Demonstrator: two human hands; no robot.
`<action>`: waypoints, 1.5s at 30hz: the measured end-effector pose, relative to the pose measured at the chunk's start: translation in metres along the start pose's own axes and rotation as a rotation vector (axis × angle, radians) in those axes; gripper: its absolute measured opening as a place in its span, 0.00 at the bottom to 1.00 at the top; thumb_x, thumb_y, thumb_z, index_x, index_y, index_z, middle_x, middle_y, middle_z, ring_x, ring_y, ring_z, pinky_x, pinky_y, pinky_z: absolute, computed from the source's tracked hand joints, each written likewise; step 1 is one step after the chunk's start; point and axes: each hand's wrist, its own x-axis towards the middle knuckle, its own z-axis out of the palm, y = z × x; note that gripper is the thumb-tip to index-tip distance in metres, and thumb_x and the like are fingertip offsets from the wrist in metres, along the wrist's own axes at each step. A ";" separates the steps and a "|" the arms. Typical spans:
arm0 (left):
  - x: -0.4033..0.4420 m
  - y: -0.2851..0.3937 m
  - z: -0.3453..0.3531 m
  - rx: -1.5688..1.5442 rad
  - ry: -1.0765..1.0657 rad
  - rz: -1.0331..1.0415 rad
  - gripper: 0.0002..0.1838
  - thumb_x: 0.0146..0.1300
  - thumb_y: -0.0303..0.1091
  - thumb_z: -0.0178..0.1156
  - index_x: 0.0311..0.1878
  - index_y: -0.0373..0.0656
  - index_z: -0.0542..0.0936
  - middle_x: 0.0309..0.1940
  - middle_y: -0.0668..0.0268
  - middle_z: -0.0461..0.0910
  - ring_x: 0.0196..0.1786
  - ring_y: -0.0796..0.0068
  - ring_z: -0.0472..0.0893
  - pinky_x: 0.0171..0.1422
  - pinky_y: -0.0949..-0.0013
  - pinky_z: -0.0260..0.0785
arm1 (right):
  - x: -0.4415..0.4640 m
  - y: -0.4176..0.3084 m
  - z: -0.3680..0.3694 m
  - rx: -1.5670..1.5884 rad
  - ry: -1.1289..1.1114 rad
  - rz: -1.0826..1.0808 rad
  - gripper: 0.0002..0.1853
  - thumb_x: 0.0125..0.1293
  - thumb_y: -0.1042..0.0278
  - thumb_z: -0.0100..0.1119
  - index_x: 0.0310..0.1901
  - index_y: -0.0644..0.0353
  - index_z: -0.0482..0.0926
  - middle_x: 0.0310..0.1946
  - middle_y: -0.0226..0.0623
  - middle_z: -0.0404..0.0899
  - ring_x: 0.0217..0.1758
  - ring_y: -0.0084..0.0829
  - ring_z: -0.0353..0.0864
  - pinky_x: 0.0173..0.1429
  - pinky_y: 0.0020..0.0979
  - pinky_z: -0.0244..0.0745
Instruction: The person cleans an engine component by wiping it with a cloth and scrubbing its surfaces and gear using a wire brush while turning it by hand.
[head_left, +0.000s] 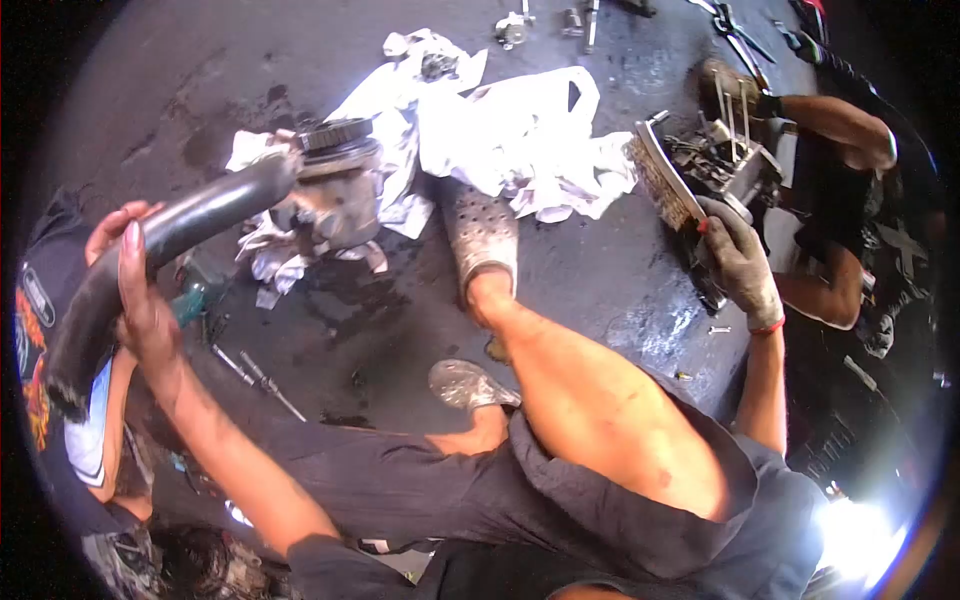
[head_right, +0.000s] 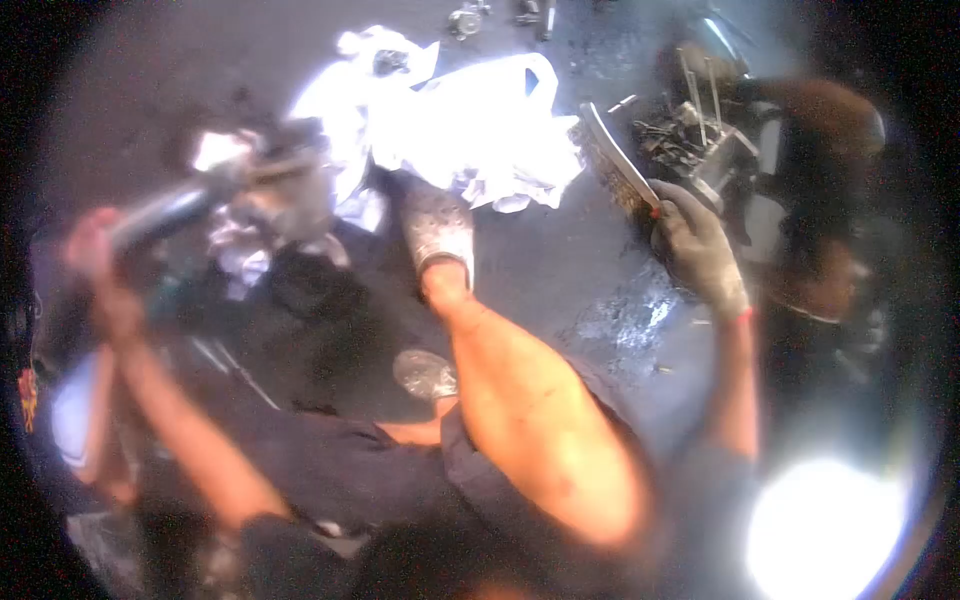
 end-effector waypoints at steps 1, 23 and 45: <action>-0.012 0.023 0.010 0.194 0.033 -0.285 0.12 0.75 0.40 0.62 0.51 0.41 0.80 0.41 0.58 0.84 0.43 0.70 0.84 0.57 0.63 0.74 | -0.001 0.001 0.002 -0.009 0.035 -0.051 0.19 0.81 0.62 0.51 0.66 0.60 0.78 0.35 0.26 0.76 0.35 0.18 0.71 0.39 0.23 0.66; -0.113 -0.117 0.284 -0.092 -0.938 -0.540 0.14 0.59 0.32 0.65 0.49 0.41 0.84 0.47 0.55 0.83 0.46 0.57 0.83 0.52 0.62 0.79 | -0.001 -0.002 0.004 0.126 0.526 -0.226 0.21 0.84 0.64 0.47 0.71 0.61 0.73 0.31 0.22 0.73 0.29 0.13 0.65 0.33 0.17 0.63; 0.006 0.085 0.000 -0.238 -0.384 0.312 0.28 0.71 0.49 0.49 0.54 0.27 0.76 0.53 0.41 0.77 0.62 0.44 0.76 0.76 0.40 0.59 | 0.058 -0.122 0.236 0.055 -0.412 -0.833 0.38 0.57 0.86 0.49 0.73 0.56 0.72 0.51 0.58 0.84 0.46 0.48 0.87 0.55 0.39 0.80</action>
